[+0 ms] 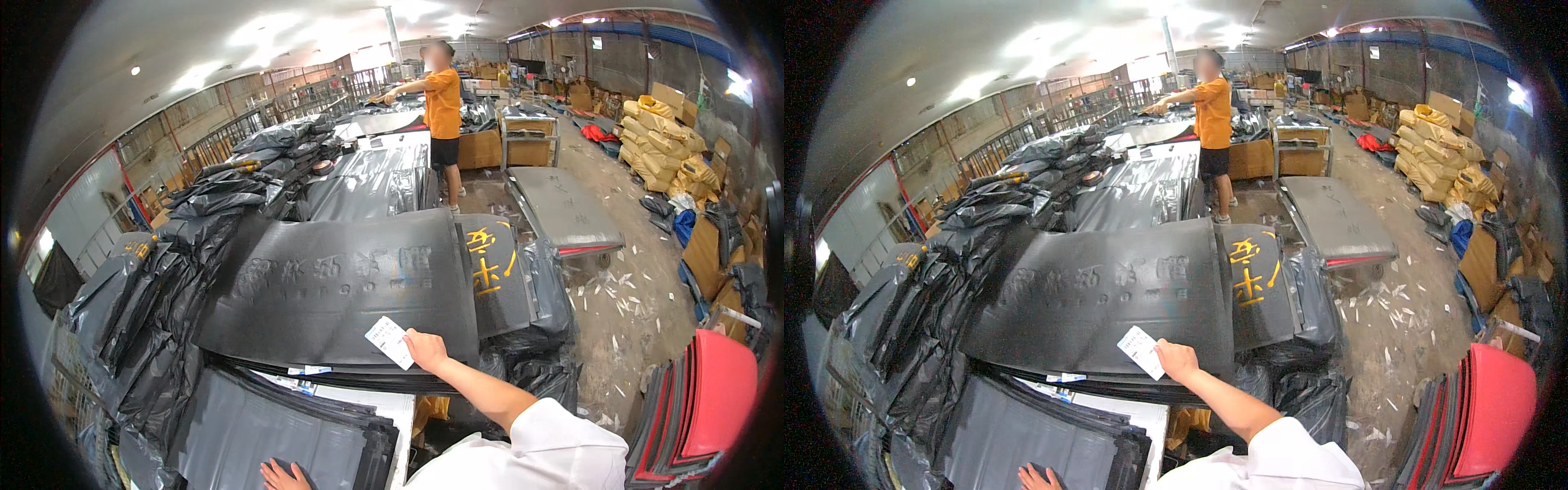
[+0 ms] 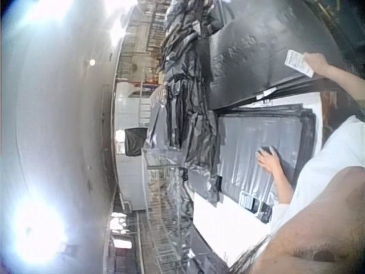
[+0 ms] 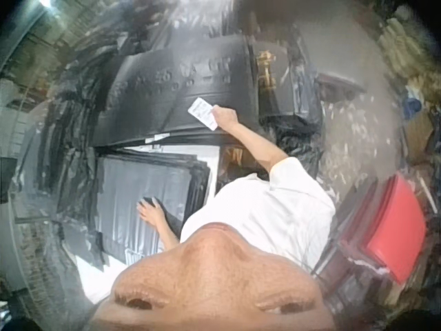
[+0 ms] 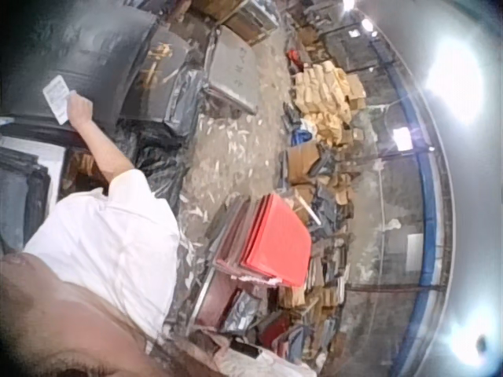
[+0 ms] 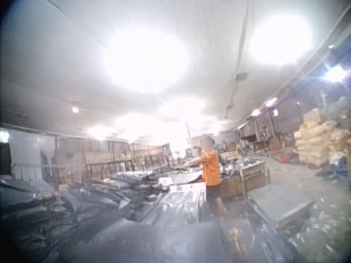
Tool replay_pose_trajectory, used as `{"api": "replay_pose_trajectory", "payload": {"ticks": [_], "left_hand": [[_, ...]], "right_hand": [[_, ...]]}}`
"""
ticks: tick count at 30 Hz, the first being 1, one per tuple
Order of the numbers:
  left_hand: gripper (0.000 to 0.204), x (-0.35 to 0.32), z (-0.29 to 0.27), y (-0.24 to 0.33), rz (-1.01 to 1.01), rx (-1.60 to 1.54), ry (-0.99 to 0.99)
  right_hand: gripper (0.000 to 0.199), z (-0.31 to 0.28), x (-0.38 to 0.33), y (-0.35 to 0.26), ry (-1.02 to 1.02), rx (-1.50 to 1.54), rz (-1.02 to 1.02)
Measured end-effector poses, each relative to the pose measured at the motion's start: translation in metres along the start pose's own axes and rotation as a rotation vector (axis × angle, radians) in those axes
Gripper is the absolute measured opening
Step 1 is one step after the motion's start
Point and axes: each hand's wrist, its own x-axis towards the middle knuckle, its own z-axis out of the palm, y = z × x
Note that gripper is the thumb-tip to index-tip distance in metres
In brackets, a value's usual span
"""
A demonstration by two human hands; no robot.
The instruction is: The person folds car floor mats and places them into plastic mailing bags, peels adhesive shipping labels from a roll, and applies them to the outside of the bags.
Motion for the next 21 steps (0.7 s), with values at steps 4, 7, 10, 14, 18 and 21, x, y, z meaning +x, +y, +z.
{"api": "replay_pose_trajectory", "payload": {"ticks": [4, 7, 10, 14, 18, 21], "left_hand": [[0.058, -0.001, 0.0, 0.001, -0.018, 0.001, -0.022], [0.058, -0.001, -0.007, 0.004, -0.015, -0.012, -0.041], [0.057, -0.002, -0.005, 0.004, -0.032, -0.03, -0.038], [0.057, -0.002, 0.005, -0.002, -0.008, -0.021, 0.009], [0.057, -0.001, 0.007, -0.003, -0.004, -0.015, 0.027], [0.057, -0.002, -0.011, 0.016, 0.008, -0.071, -0.008]], "right_hand": [[0.024, -0.001, -0.005, -0.002, 0.034, -0.001, -0.057], [0.024, -0.001, -0.006, -0.002, 0.045, -0.001, -0.051], [0.021, -0.001, -0.006, -0.001, 0.079, 0.004, -0.077], [0.022, -0.001, -0.006, -0.002, 0.063, 0.006, -0.083], [0.023, 0.002, -0.003, -0.004, 0.005, 0.024, -0.008], [0.024, 0.008, 0.025, 0.036, 0.158, 0.268, 0.088]]}}
